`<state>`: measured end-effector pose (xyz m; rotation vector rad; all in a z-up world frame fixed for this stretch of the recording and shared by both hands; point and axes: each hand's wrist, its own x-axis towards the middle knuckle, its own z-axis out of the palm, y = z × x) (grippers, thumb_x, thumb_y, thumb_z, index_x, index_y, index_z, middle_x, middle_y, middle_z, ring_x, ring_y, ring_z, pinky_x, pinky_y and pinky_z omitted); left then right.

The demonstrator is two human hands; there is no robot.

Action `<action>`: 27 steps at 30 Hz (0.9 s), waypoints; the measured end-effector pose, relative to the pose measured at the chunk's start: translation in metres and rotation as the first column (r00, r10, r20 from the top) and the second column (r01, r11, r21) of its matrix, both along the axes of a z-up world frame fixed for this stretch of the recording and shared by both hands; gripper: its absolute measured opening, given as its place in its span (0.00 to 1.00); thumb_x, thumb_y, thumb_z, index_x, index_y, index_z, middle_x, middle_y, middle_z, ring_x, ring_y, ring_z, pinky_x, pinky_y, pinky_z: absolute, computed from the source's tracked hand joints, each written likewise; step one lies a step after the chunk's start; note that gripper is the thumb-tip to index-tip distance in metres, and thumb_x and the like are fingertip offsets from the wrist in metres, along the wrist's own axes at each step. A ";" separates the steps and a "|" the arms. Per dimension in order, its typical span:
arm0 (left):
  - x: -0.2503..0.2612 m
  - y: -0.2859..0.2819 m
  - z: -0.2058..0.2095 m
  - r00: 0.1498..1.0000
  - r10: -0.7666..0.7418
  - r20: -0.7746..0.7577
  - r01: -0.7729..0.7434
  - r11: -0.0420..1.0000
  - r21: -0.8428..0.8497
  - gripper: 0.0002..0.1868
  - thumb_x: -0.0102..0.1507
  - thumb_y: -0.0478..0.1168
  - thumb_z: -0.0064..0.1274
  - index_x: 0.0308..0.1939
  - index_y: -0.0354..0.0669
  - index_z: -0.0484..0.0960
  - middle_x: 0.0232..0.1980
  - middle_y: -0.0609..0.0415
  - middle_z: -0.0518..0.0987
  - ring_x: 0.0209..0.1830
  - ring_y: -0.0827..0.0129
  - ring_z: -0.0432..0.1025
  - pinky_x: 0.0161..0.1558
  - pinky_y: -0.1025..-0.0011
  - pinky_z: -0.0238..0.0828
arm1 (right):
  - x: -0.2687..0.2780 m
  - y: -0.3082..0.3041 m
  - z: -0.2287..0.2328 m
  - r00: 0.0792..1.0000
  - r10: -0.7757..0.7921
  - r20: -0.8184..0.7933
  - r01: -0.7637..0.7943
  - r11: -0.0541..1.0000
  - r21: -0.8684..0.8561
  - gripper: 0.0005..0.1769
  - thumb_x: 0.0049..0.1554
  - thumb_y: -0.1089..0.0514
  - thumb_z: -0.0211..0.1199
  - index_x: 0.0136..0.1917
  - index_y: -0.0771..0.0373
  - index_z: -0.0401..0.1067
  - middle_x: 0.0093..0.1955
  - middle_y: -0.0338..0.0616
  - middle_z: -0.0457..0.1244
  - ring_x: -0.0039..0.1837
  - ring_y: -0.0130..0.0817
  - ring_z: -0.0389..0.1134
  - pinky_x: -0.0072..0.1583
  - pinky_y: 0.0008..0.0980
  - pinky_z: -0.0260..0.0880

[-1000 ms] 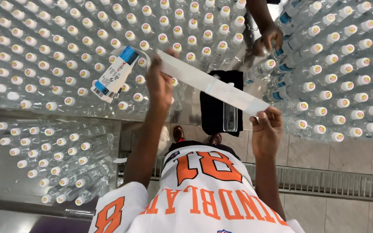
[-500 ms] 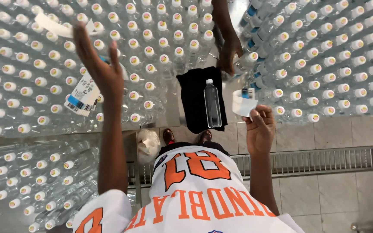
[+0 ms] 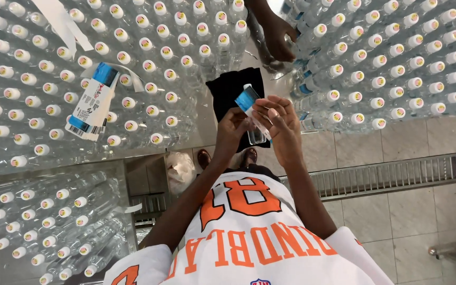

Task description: Manually applying adhesive labels to plastic water bottles at a workstation.

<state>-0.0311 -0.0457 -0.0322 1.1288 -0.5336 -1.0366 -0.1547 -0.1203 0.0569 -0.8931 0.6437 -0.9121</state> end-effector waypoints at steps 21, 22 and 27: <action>0.004 0.007 -0.038 0.783 0.216 -0.583 -0.103 0.970 0.221 0.22 0.69 0.36 0.67 0.58 0.40 0.68 0.48 0.55 0.68 0.54 0.56 0.79 0.67 0.49 0.80 | -0.072 0.017 -0.151 0.881 0.366 -0.301 -0.325 0.929 0.178 0.37 0.55 0.57 0.81 0.72 0.66 0.68 0.60 0.54 0.70 0.59 0.37 0.75 0.57 0.39 0.82; -0.001 0.007 -0.046 0.781 0.218 -0.585 -0.102 0.969 0.225 0.22 0.69 0.36 0.67 0.58 0.40 0.68 0.48 0.55 0.68 0.54 0.56 0.79 0.67 0.49 0.80 | -0.066 0.020 -0.153 0.880 0.366 -0.303 -0.323 0.929 0.182 0.37 0.55 0.57 0.81 0.72 0.66 0.68 0.60 0.54 0.70 0.59 0.37 0.75 0.57 0.39 0.82; -0.023 0.018 -0.085 0.732 0.252 -0.633 -0.083 0.955 0.284 0.19 0.68 0.34 0.68 0.56 0.30 0.77 0.52 0.44 0.77 0.60 0.46 0.79 0.71 0.42 0.79 | -0.049 0.030 -0.151 0.924 0.104 -0.367 -0.053 0.988 0.148 0.24 0.64 0.51 0.74 0.66 0.66 0.73 0.55 0.52 0.71 0.57 0.35 0.73 0.59 0.39 0.79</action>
